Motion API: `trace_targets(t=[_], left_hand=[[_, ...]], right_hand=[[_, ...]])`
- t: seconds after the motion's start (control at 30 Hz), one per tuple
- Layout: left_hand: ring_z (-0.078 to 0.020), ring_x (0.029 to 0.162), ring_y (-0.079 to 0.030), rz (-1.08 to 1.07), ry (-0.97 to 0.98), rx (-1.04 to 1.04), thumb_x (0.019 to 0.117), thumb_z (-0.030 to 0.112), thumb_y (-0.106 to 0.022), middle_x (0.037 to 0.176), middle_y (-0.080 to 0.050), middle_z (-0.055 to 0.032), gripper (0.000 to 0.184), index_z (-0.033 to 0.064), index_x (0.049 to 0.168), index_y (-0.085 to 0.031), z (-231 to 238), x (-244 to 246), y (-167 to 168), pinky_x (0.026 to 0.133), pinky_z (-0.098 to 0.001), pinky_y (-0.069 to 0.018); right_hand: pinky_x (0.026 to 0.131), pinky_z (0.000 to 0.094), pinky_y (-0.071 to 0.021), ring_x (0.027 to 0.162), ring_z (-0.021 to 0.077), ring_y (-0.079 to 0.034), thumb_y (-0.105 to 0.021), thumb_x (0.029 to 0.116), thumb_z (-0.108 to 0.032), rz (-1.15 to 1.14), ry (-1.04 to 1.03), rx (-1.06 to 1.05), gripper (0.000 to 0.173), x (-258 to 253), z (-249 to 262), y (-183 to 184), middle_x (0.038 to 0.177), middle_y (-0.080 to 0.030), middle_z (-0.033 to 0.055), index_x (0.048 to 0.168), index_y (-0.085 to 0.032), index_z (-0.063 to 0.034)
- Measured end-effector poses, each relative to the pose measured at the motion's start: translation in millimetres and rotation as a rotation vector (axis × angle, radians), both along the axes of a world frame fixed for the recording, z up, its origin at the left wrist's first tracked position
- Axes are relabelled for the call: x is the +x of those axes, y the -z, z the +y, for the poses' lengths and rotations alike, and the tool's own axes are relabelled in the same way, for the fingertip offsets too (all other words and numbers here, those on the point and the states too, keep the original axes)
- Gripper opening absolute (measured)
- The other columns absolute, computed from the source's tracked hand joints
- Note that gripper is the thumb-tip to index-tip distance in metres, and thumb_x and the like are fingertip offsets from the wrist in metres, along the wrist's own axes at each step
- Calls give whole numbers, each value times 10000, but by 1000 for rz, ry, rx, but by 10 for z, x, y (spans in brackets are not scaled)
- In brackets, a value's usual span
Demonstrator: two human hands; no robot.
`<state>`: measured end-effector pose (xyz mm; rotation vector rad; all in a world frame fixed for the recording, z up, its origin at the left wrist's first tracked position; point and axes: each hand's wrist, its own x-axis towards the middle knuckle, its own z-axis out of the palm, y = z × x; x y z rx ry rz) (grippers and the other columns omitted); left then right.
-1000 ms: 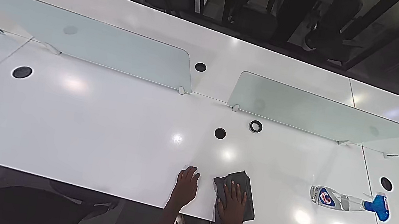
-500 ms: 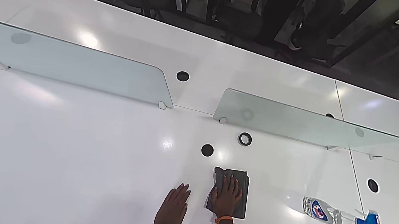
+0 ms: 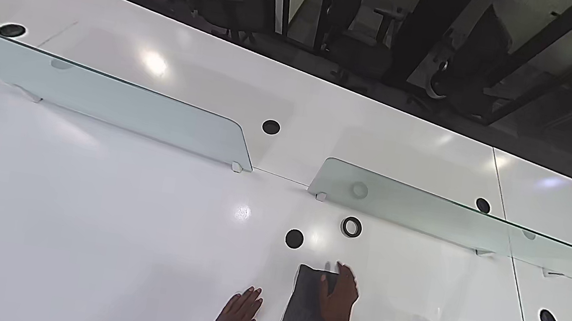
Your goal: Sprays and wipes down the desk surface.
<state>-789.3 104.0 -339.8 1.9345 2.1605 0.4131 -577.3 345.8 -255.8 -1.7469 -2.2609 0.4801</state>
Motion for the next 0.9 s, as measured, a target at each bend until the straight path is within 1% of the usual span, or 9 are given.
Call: trace_targets(t=[0.07,0.13,0.27,0.3,0.37,0.47,0.53,0.73,0.9], left_hand=[[-170,1510,-347,-2,1,-18,997,397,-379,1600,-441,47,507,226,1421,-597,9,-6,-25,1197,-458,-326],[-160,1515,-334,0,-1,-17,999,398,-384,1607,-430,53,503,230,1425,-592,12,-14,-21,1203,-448,-316],[-162,1508,-348,-11,-9,6,992,398,-390,1601,-440,44,503,234,1424,-589,25,-13,-8,1195,-451,-327],[-163,1508,-349,-15,-7,5,992,397,-393,1601,-440,42,503,234,1425,-587,7,-1,-15,1194,-450,-327],[-160,1513,-339,-19,-4,11,993,391,-402,1608,-431,45,498,235,1431,-581,17,-13,-28,1201,-449,-319],[-156,1521,-323,-18,0,22,998,382,-402,1614,-421,51,494,234,1437,-575,23,-12,-22,1206,-443,-311],[-158,1524,-318,-27,1,-10,998,380,-406,1620,-412,54,497,230,1441,-573,14,-9,-46,1207,-447,-309],[-151,1521,-324,-52,-4,-29,995,370,-422,1618,-416,58,494,227,1442,-578,35,-9,-60,1208,-440,-309],[-147,1519,-327,-45,-6,-2,1007,378,-398,1616,-419,57,491,231,1439,-578,18,-20,-43,1208,-438,-312]], right_hand=[[1066,640,-423,1357,414,-511,-628,893,-460,30,16,108,652,20,636,0,1489,-520,217,1415,-589,-71],[1067,623,-438,1391,424,-474,-693,838,-462,7,18,129,771,-4,1262,-8,1537,-463,229,1473,-520,-59],[912,633,-524,1339,425,-499,-827,688,-620,-118,66,-179,1231,-239,1978,-174,1588,-388,185,1636,-213,-130],[899,624,-539,1319,426,-516,-827,673,-647,-176,55,-257,1267,-285,2031,-181,1577,-398,184,1640,-191,-132],[896,592,-556,1295,420,-535,-826,678,-626,-294,-1,-335,1201,-384,2090,-196,1530,-448,190,1618,-269,-128],[919,570,-547,1263,427,-546,-810,745,-436,-362,-82,-325,906,-511,2063,-147,1465,-487,215,1506,-459,-90],[931,561,-541,1236,427,-561,-793,761,-377,-334,-172,-280,822,-635,1885,-93,1442,-511,218,1471,-506,-80],[1017,518,-492,1290,331,-556,-741,820,-416,-188,-572,-234,763,-1258,853,-27,1454,-565,116,1483,-517,-112],[1039,527,-461,1385,313,-479,-737,854,-458,-245,-560,-277,741,-1535,660,54,1502,-538,69,1482,-519,-132]])
